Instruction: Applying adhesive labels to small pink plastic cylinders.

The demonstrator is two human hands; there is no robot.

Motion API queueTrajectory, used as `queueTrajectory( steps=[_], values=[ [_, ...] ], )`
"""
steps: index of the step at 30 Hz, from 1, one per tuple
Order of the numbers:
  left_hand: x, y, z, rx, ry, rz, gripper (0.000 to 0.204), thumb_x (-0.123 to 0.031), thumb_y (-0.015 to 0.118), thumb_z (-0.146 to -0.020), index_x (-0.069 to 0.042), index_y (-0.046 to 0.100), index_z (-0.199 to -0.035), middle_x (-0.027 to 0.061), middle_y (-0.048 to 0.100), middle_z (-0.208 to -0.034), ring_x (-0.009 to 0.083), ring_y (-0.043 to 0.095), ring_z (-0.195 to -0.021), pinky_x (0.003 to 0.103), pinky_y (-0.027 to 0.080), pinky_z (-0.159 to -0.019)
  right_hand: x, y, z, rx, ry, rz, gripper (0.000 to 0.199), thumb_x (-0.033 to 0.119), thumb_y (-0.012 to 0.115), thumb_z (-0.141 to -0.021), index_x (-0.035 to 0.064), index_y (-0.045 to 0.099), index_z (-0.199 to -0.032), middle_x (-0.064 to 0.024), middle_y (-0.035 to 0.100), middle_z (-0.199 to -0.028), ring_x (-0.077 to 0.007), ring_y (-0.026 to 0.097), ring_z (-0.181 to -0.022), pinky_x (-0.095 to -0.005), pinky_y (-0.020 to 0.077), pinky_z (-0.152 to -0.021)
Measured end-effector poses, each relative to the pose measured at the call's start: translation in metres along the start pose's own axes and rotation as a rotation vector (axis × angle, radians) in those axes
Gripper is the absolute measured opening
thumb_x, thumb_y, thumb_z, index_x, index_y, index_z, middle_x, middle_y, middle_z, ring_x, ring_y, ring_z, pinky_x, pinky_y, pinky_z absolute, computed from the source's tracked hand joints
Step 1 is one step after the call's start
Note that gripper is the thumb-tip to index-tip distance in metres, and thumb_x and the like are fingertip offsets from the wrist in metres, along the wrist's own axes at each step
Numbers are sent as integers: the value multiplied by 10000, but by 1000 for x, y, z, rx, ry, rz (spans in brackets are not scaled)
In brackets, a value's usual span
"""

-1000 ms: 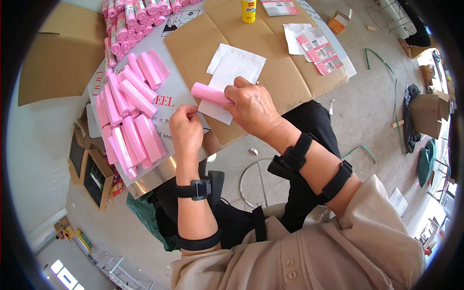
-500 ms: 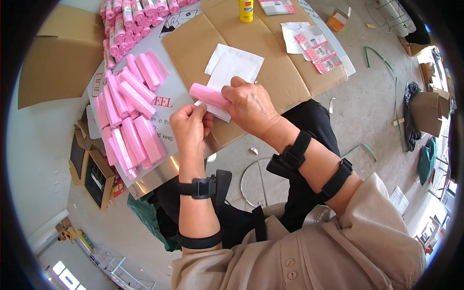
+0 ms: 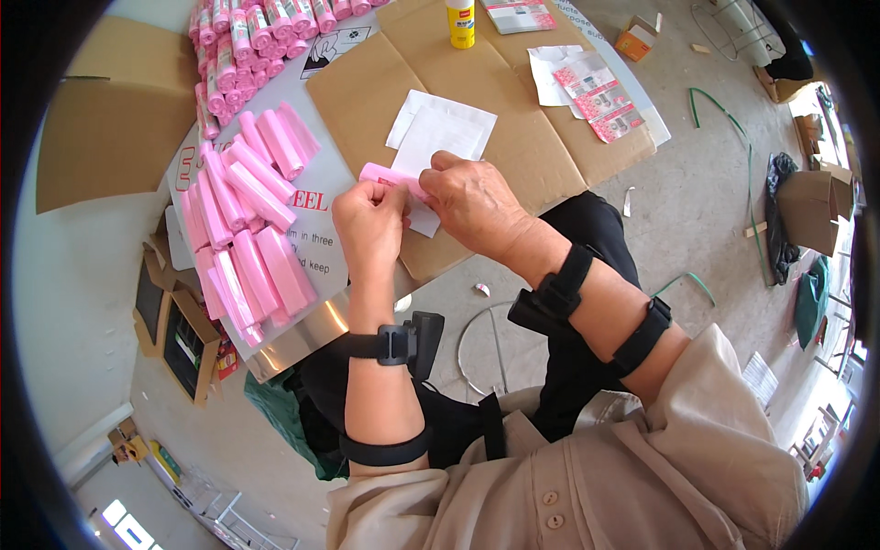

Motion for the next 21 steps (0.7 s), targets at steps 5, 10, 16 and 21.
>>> queueTrajectory(
  steps=[5,10,16,21],
  values=[
    [-10,0,-4,-93,11,-69,254,-36,659,-761,63,558,-550,71,548,-501,116,513,-432,276,419,-428,-2,-2,-1,30,-58,-20,25,5,592,-721,-3,574,-736,-164,554,-825,-367,585,-721,-416,488,-645],
    [-6,-2,-15,-47,50,-129,242,-52,681,-716,58,561,-537,74,542,-494,123,482,-442,309,412,-463,37,-11,12,-98,-209,163,93,45,583,-697,-21,582,-763,-152,559,-880,-305,587,-761,-381,505,-646],
    [-11,-1,-18,-45,65,-180,157,-16,707,-700,63,609,-607,24,567,-579,98,501,-536,274,385,-461,62,19,25,-50,-352,518,336,95,589,-664,-135,607,-908,-241,575,-1007,-255,569,-795,-319,523,-661],
    [-5,2,-28,8,104,-124,209,-77,694,-693,76,590,-595,97,567,-532,124,525,-520,317,433,-502,64,18,29,-181,-422,608,292,117,599,-683,-119,630,-852,-279,592,-919,-291,569,-781,-319,514,-604]
  ],
)
Point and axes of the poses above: each hand's wrist, its own z-axis away from the middle knuckle, its own y-axis out of the palm, x = y × z, the point moved 9 cm from there along -z, towards the middle knuckle
